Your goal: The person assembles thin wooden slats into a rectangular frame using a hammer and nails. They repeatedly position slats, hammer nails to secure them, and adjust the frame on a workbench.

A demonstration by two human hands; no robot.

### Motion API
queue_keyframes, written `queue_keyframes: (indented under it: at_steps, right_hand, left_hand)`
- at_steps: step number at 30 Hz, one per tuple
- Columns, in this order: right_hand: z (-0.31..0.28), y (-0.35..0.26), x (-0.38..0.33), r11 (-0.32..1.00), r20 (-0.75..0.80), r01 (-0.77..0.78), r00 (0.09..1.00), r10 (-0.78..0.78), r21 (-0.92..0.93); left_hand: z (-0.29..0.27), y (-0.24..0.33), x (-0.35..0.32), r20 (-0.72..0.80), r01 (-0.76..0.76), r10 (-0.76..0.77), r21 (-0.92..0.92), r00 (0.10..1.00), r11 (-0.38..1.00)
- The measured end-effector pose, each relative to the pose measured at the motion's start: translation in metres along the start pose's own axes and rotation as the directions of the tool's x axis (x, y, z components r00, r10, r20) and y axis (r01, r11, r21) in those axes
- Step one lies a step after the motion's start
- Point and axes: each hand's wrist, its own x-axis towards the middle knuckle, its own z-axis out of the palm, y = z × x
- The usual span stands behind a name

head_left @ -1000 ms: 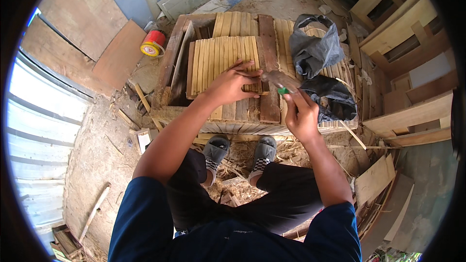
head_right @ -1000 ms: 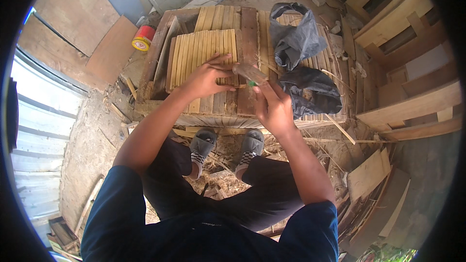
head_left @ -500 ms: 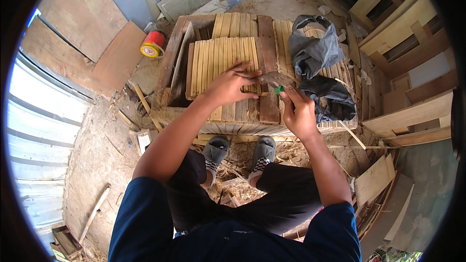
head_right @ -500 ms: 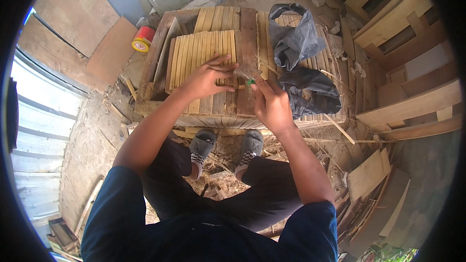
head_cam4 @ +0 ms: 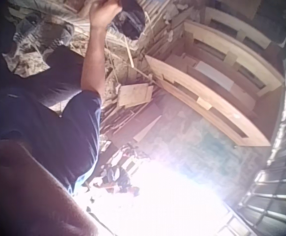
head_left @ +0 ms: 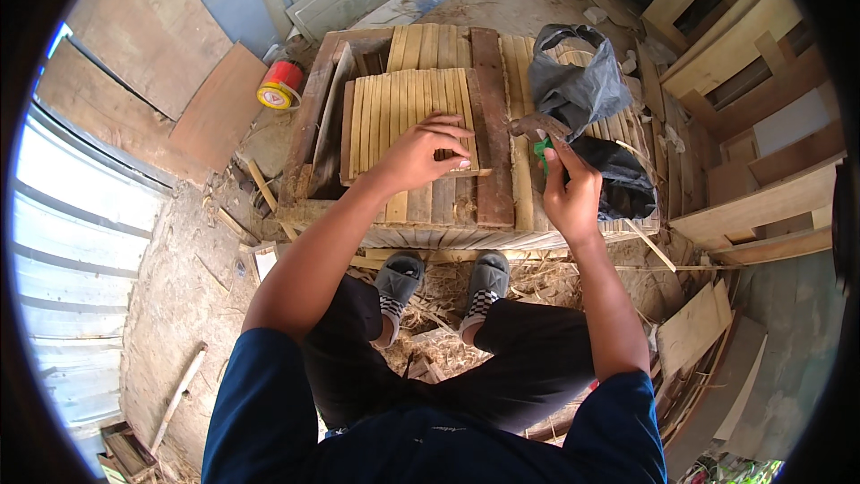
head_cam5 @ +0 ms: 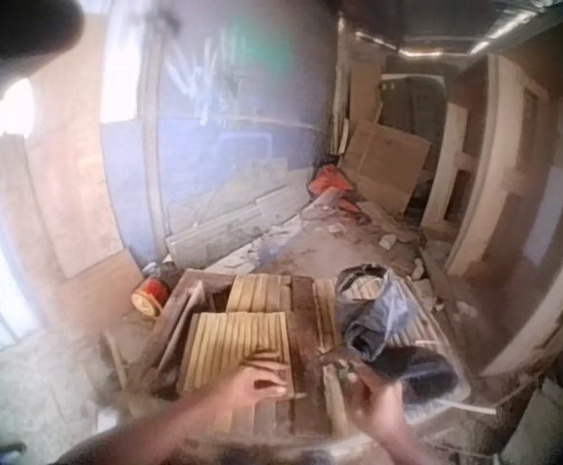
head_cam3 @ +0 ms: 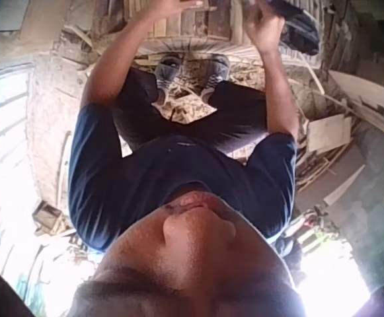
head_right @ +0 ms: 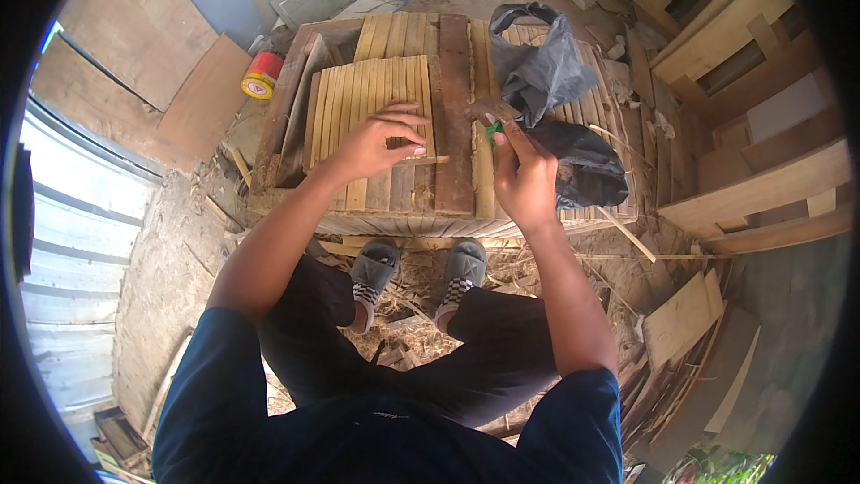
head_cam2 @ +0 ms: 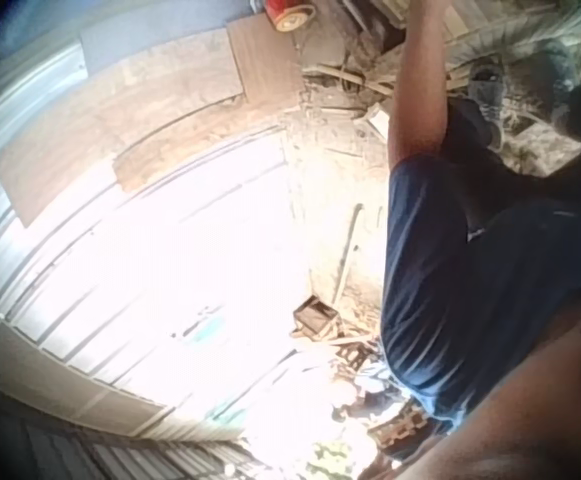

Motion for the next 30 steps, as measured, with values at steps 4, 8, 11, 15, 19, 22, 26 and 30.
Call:
queue_keyframes:
  at_steps: [4, 8, 11, 15, 19, 22, 26, 30]
  right_hand:
    - [-0.001, 0.006, 0.0, 0.999, -0.008, -0.033, 0.999, 0.033, 0.015]
    - [-0.001, 0.009, -0.001, 1.0, -0.012, -0.005, 1.0, 0.005, -0.006]
    - [-0.001, 0.01, -0.001, 0.998, -0.027, 0.056, 0.998, -0.057, -0.033]
    - [-0.003, 0.011, -0.001, 0.999, -0.024, 0.044, 0.999, -0.045, -0.031]
    - [-0.006, 0.011, -0.001, 1.0, -0.007, -0.03, 1.0, 0.03, -0.001]
    - [-0.007, 0.01, 0.0, 1.0, -0.017, -0.025, 1.0, 0.025, -0.004]
    - [-0.009, 0.009, 0.0, 0.999, -0.012, -0.037, 0.999, 0.037, 0.01]
    - [-0.011, 0.008, -0.001, 0.999, -0.009, -0.042, 0.999, 0.042, 0.026]
  left_hand:
    - [0.001, 0.01, 0.005, -0.011, 0.04, -0.04, 0.017, 0.999, 0.999]
    - [0.002, 0.014, 0.007, 0.006, 0.027, -0.028, 0.089, 1.0, 0.996]
    - [0.003, 0.012, 0.007, 0.0, 0.026, -0.027, 0.084, 1.0, 0.996]
    - [0.004, 0.014, 0.008, -0.016, 0.016, -0.014, 0.122, 1.0, 0.992]
    - [0.001, 0.024, 0.011, -0.047, 0.205, -0.21, -0.086, 0.977, 0.975]
    - [-0.004, 0.029, 0.013, -0.025, 0.233, -0.239, -0.159, 0.971, 0.96]
    - [-0.006, 0.029, 0.014, -0.108, 0.184, -0.218, -0.258, 0.97, 0.948]
    - [-0.009, 0.03, 0.014, -0.094, 0.292, -0.359, -0.41, 0.929, 0.864]
